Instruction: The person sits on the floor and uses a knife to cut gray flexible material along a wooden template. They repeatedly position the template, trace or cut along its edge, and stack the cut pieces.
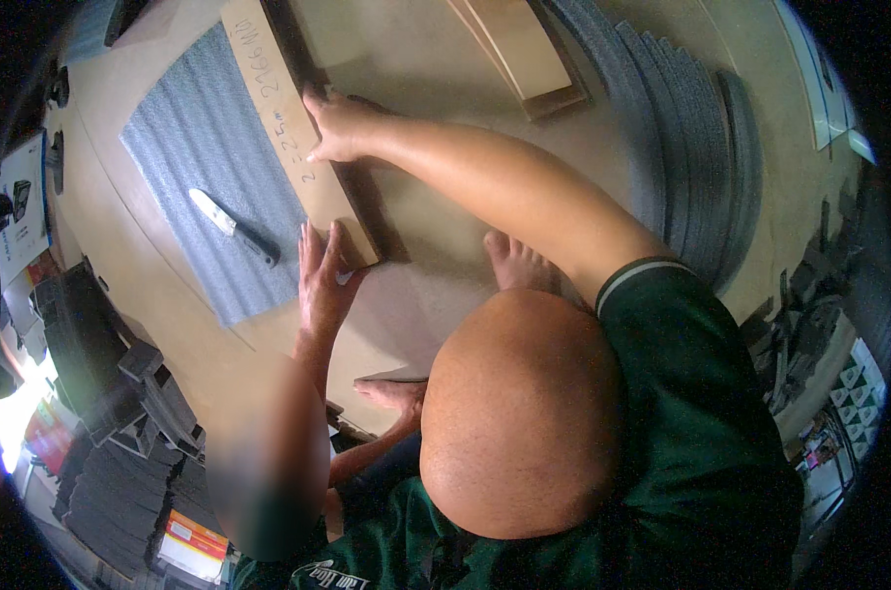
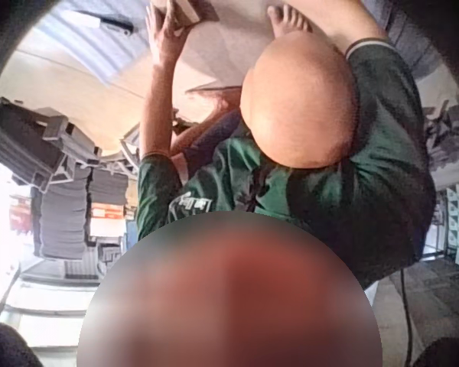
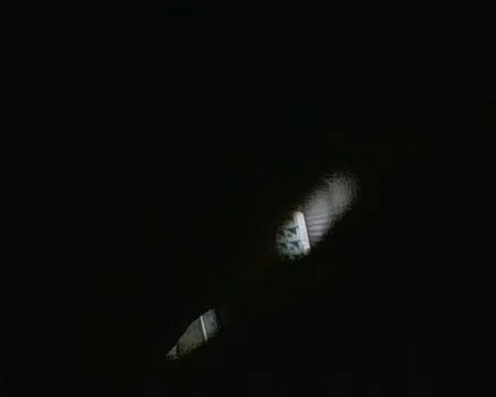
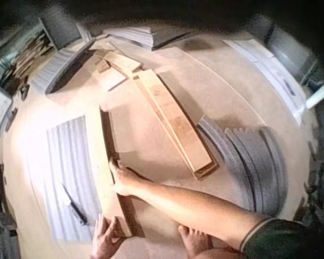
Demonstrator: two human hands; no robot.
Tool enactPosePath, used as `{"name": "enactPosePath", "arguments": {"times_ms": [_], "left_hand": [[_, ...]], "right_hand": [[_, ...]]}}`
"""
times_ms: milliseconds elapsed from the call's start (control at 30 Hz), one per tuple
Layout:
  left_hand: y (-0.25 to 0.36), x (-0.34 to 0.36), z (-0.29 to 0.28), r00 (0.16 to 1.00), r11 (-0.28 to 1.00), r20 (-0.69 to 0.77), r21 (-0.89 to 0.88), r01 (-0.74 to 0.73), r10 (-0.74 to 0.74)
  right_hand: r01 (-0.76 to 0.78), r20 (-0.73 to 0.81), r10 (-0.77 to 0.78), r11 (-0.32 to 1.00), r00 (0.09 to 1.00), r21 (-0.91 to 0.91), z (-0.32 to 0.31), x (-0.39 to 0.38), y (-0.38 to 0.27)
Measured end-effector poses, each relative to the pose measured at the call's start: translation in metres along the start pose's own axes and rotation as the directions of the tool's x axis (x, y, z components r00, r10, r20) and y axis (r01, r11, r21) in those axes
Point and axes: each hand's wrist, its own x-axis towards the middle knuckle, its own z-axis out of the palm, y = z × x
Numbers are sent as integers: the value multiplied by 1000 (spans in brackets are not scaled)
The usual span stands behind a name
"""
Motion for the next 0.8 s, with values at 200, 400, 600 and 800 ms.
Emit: {"name": "enactPosePath", "arguments": {"times_ms": [200,400,600,800], "left_hand": [[-6,-4,1,999,999,8,-3,-40,40],[-11,-7,4,996,996,-3,-10,-86,86],[-18,-7,-3,993,994,51,-17,-105,106],[-17,-5,-8,993,995,64,-17,-97,98]], "right_hand": [[-5,45,4,1000,999,10,-7,-12,-6],[2,46,-1,1000,999,-22,-7,-15,-8],[5,51,-6,1000,999,11,-8,-18,-7],[4,57,-4,1000,998,5,-11,-16,-9]]}}
